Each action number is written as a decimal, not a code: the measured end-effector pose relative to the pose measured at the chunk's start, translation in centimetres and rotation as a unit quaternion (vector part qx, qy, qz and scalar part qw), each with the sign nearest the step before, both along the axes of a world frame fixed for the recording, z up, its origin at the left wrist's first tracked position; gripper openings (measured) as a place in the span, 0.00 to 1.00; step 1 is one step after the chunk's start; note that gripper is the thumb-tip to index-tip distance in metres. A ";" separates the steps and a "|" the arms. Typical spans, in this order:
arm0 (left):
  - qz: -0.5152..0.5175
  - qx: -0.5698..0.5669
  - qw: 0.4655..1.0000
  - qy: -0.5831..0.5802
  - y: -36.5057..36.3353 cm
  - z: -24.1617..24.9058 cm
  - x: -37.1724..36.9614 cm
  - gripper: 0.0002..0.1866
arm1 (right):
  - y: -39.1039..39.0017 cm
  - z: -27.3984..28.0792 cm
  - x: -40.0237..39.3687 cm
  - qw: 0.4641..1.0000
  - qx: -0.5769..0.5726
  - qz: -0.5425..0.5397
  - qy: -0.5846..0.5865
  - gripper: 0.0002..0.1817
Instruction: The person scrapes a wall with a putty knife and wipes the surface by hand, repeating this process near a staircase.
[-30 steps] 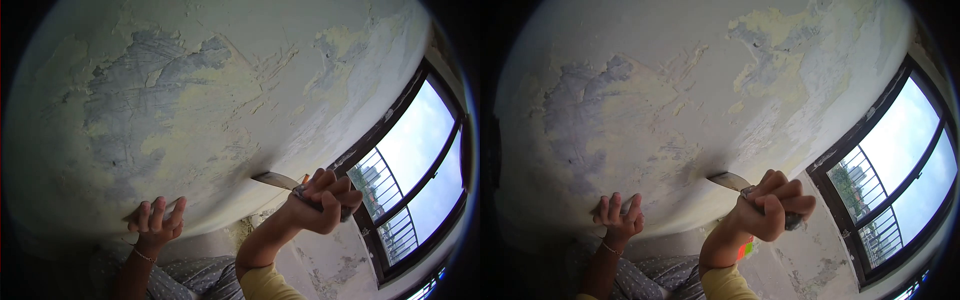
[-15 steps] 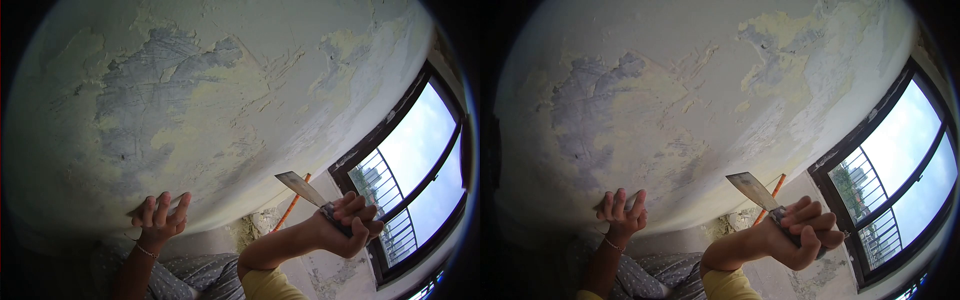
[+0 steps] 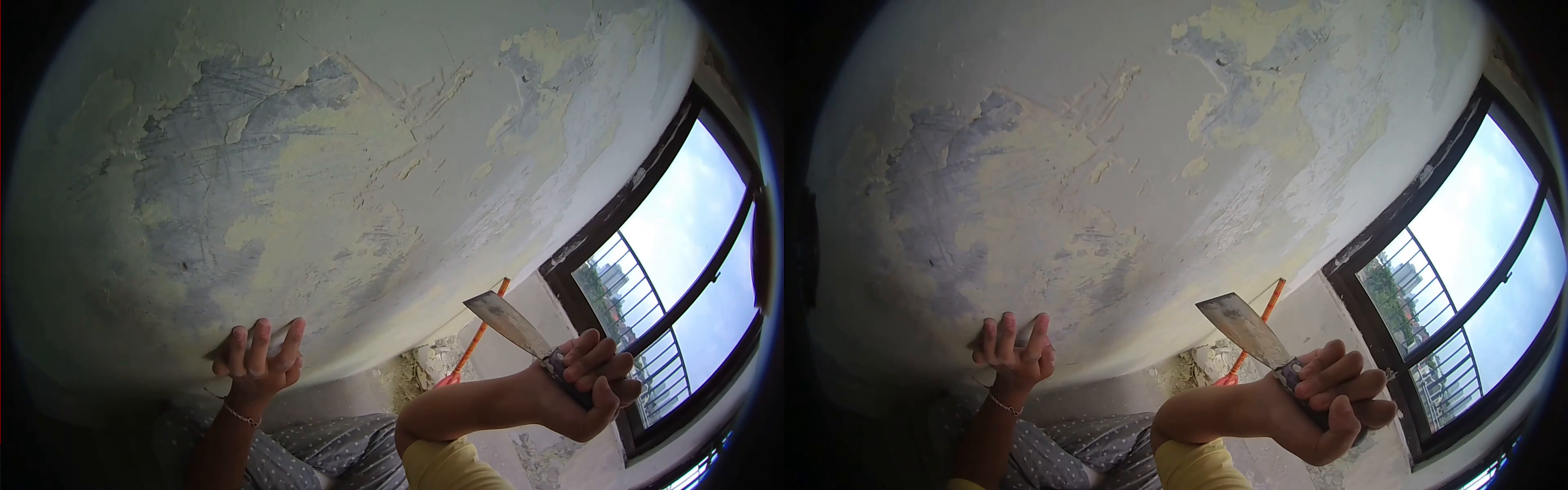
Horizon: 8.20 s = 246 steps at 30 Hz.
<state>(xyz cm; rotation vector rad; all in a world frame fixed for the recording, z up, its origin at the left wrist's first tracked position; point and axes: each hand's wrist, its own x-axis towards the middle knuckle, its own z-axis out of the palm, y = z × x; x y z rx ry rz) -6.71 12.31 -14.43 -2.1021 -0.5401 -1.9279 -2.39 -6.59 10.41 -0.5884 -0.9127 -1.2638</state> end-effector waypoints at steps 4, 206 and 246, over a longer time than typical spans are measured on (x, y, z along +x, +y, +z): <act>-0.004 -0.005 1.000 0.003 -0.3 -0.3 0.1 0.20 | 5.2 -3.0 5.5 0.983 -0.062 0.073 0.158 0.11; 0.083 -0.002 0.986 0.144 -2.3 1.3 0.3 0.29 | -11.9 -33.3 10.5 0.674 -0.032 0.240 0.698 0.25; 0.016 0.196 0.975 0.105 -10.9 27.4 12.9 0.36 | -13.8 -36.5 11.4 0.596 0.111 0.325 0.726 0.24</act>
